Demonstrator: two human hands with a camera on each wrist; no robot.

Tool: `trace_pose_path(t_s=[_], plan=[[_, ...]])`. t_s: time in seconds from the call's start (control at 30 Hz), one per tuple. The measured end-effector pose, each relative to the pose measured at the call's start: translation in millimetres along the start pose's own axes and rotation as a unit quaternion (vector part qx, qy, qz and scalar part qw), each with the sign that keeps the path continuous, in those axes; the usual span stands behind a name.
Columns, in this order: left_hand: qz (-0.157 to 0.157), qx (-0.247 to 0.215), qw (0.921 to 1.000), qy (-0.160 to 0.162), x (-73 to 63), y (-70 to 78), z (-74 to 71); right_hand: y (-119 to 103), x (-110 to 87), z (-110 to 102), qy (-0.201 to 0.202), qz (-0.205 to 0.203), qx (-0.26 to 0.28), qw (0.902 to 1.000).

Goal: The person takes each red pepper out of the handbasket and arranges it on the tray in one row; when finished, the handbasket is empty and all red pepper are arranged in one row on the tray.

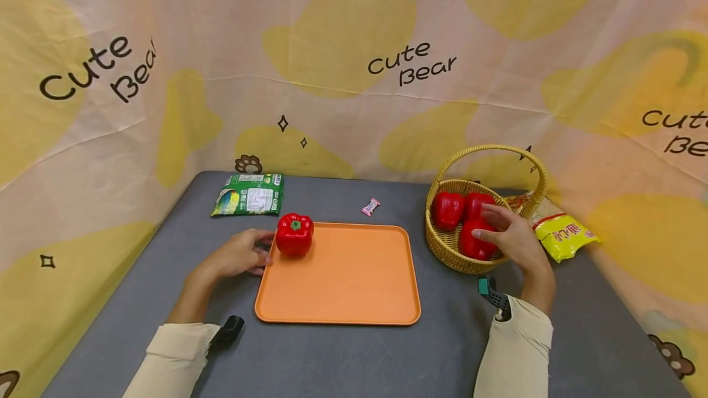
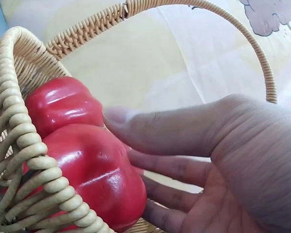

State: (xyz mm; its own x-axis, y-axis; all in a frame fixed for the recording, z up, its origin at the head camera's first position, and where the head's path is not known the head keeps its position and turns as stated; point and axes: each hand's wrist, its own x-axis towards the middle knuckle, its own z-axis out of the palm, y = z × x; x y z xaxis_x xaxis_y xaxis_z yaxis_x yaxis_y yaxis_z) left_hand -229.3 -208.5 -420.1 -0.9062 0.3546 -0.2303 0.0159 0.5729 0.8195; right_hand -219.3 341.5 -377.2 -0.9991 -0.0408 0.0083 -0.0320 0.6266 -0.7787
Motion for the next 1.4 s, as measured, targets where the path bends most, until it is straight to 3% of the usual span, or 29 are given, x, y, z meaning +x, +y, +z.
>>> trace_pose_path(t_s=[0.27, 0.57, 0.8, 1.4], plan=[[-0.002, 0.005, 1.0, 0.001, -0.4, 1.2, -0.1, 3.2, 1.5, -2.2, -0.023, 0.044, -0.016, 0.9987], [-0.009, 0.005, 0.9999, 0.001, -0.9, 1.6, -0.2, 4.1, 3.4, 1.0, -0.022, 0.021, -0.032, 0.999], [-0.003, 0.003, 1.0, 0.001, -0.6, 0.4, -0.2, 0.9, 4.4, 0.6, -0.038, 0.064, -0.072, 0.9946], [0.001, 0.002, 1.0, 0.002, 0.1, -0.3, -0.5, 1.6, 2.2, 3.0, -0.046, 0.027, -0.034, 0.998]])
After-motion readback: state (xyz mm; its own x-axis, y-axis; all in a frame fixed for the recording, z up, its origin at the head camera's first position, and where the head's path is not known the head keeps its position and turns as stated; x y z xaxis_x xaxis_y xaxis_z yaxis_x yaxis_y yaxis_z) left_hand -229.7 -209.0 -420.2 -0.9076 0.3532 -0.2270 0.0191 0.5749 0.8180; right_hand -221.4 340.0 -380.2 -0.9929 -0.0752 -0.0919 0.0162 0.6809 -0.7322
